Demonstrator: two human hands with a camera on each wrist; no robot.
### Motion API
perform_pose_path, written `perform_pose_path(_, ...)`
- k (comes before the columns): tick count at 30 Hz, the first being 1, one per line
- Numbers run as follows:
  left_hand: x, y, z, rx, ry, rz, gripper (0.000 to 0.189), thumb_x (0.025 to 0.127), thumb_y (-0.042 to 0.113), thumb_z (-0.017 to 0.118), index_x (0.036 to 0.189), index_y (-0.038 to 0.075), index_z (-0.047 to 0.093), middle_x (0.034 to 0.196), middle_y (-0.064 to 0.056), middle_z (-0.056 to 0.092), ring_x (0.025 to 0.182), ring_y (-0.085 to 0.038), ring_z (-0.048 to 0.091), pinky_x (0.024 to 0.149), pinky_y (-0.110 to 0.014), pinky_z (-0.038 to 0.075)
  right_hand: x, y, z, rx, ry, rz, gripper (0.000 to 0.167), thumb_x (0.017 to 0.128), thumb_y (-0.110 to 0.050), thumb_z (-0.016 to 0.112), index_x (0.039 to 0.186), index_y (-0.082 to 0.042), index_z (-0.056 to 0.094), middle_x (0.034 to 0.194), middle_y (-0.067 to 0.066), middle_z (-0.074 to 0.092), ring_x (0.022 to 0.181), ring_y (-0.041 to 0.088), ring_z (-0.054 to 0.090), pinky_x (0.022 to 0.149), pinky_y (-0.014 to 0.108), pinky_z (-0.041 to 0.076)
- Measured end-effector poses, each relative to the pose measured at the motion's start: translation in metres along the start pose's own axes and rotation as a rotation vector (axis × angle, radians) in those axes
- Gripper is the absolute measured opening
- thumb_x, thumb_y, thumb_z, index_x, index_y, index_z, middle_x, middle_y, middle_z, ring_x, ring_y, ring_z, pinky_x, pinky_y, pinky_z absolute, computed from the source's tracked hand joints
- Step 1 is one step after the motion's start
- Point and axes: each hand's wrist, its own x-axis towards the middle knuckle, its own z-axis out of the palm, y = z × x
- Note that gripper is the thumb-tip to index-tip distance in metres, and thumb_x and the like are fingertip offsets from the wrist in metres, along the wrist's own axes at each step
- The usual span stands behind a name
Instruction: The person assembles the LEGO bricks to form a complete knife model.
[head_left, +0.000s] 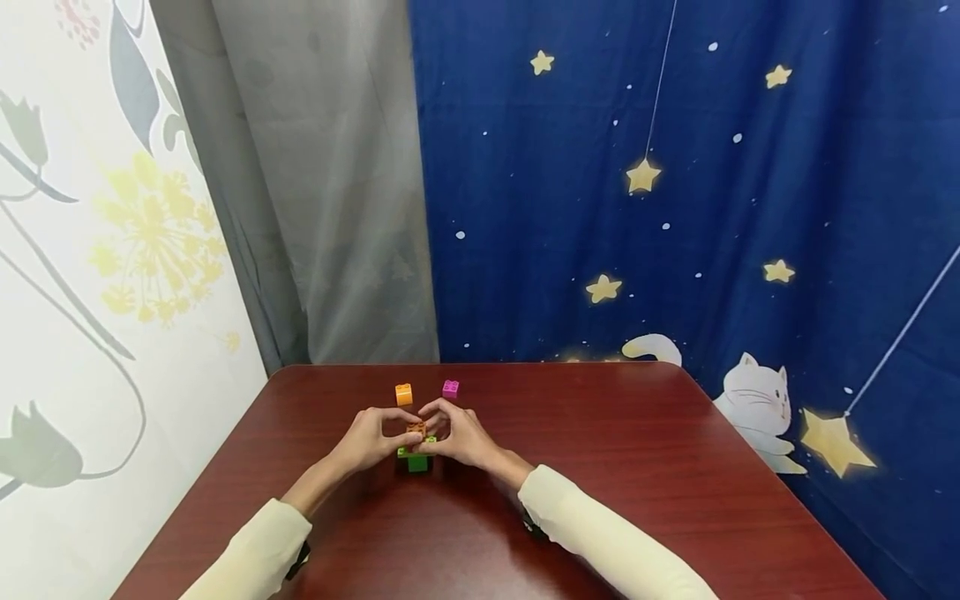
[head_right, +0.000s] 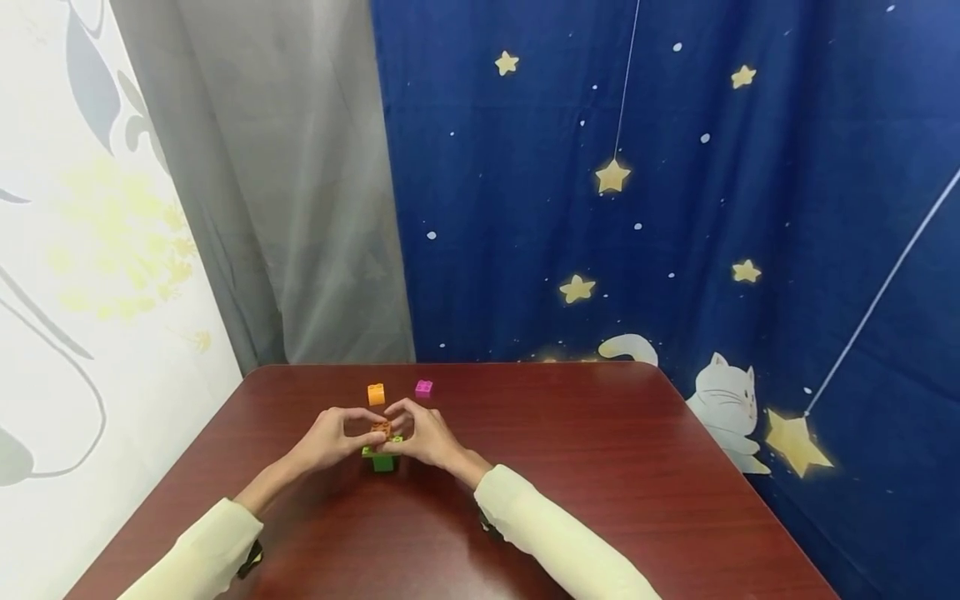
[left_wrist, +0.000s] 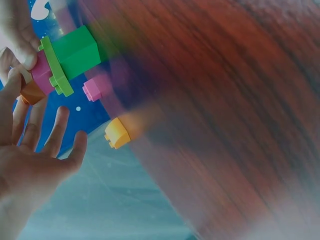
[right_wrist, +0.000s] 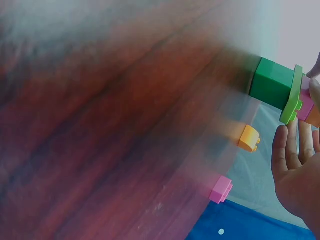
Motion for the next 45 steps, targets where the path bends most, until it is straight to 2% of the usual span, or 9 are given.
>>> perform_pose_path(2, 0.000, 0.000, 0.000, 0.000, -0.006, -0.009, 0.026, 0.090, 0.031, 0.084, 0.113, 0.019, 0.080, 0.109, -0.004, 0.077, 0.047, -0.006, 0.024, 0.047, -0.024, 0.032, 0.001, 0.000, -0.001, -0.007, -0.015, -0.011, 0.052, 0.080, -0.013, 0.092, 0.124, -0.010, 0.064, 0.101, 0.003, 0.079, 0.087, 0.016, 0.075, 0.072, 0.021, 0.057)
perform_pose_path(7, 0.000, -0.002, 0.000, 0.008, -0.009, -0.005, 0.026, 0.089, 0.031, 0.084, 0.112, 0.021, 0.079, 0.112, -0.003, 0.076, 0.064, -0.018, 0.047, 0.063, -0.027, 0.043, 0.002, 0.003, -0.001, -0.034, -0.031, -0.051, 0.049, 0.081, -0.016, 0.092, 0.121, -0.014, 0.065, 0.101, 0.001, 0.078, 0.086, 0.011, 0.074, 0.073, 0.030, 0.061)
perform_pose_path(11, 0.000, -0.003, 0.000, 0.004, -0.004, 0.010, 0.025, 0.089, 0.032, 0.084, 0.111, 0.021, 0.080, 0.113, -0.004, 0.076, 0.088, -0.025, 0.064, 0.077, -0.037, 0.054, 0.003, 0.004, -0.003, -0.033, -0.059, -0.072, 0.047, 0.082, -0.018, 0.091, 0.121, -0.014, 0.065, 0.102, 0.001, 0.077, 0.087, 0.015, 0.074, 0.075, 0.035, 0.062)
perform_pose_path(15, 0.000, -0.003, 0.000, -0.010, -0.014, 0.033, 0.026, 0.090, 0.033, 0.083, 0.112, 0.019, 0.079, 0.111, -0.004, 0.077, 0.105, -0.025, 0.070, 0.086, -0.051, 0.058, 0.002, 0.004, -0.007, -0.017, -0.081, -0.067, 0.046, 0.083, -0.018, 0.090, 0.122, -0.015, 0.066, 0.103, 0.002, 0.077, 0.089, 0.021, 0.075, 0.076, 0.033, 0.061)
perform_pose_path(21, -0.001, -0.004, 0.000, -0.001, -0.002, 0.037, 0.028, 0.089, 0.036, 0.084, 0.110, 0.020, 0.080, 0.105, 0.000, 0.078, 0.101, -0.021, 0.071, 0.083, -0.046, 0.059, 0.001, 0.008, -0.015, -0.012, -0.114, -0.028, 0.046, 0.084, -0.021, 0.090, 0.123, -0.014, 0.067, 0.103, 0.001, 0.076, 0.090, 0.017, 0.074, 0.075, 0.026, 0.060)
perform_pose_path(29, 0.002, -0.004, -0.001, -0.001, 0.005, 0.047, 0.028, 0.088, 0.035, 0.085, 0.110, 0.020, 0.080, 0.107, 0.001, 0.078, 0.103, -0.021, 0.071, 0.090, -0.051, 0.057, 0.002, 0.023, -0.028, -0.048, -0.079, -0.016, 0.033, 0.093, -0.020, 0.081, 0.121, -0.008, 0.069, 0.100, 0.000, 0.076, 0.087, 0.007, 0.071, 0.079, 0.031, 0.059)
perform_pose_path(35, 0.003, -0.004, -0.002, -0.017, -0.003, 0.019, 0.027, 0.087, 0.035, 0.086, 0.110, 0.022, 0.080, 0.108, 0.002, 0.078, 0.105, -0.019, 0.071, 0.092, -0.048, 0.057, 0.005, 0.037, -0.036, -0.059, -0.054, -0.008, 0.035, 0.093, -0.017, 0.080, 0.123, -0.001, 0.069, 0.100, 0.006, 0.076, 0.087, 0.013, 0.073, 0.082, 0.038, 0.060)
perform_pose_path(41, 0.001, -0.006, -0.001, -0.019, -0.010, 0.005, 0.028, 0.087, 0.038, 0.085, 0.110, 0.024, 0.080, 0.111, 0.002, 0.077, 0.107, -0.019, 0.070, 0.094, -0.046, 0.057, 0.011, 0.056, -0.041, -0.101, -0.045, 0.048, 0.037, 0.093, -0.013, 0.080, 0.124, 0.002, 0.067, 0.101, 0.009, 0.076, 0.089, 0.017, 0.074, 0.085, 0.036, 0.059)
perform_pose_path(45, 0.001, -0.005, 0.000, -0.025, -0.010, 0.005, 0.027, 0.087, 0.039, 0.085, 0.110, 0.025, 0.080, 0.109, 0.004, 0.077, 0.106, -0.017, 0.070, 0.093, -0.045, 0.057, 0.012, 0.065, -0.045, -0.113, -0.035, 0.089, 0.039, 0.092, -0.012, 0.080, 0.124, 0.005, 0.066, 0.102, 0.015, 0.076, 0.090, 0.024, 0.075, 0.085, 0.038, 0.060)
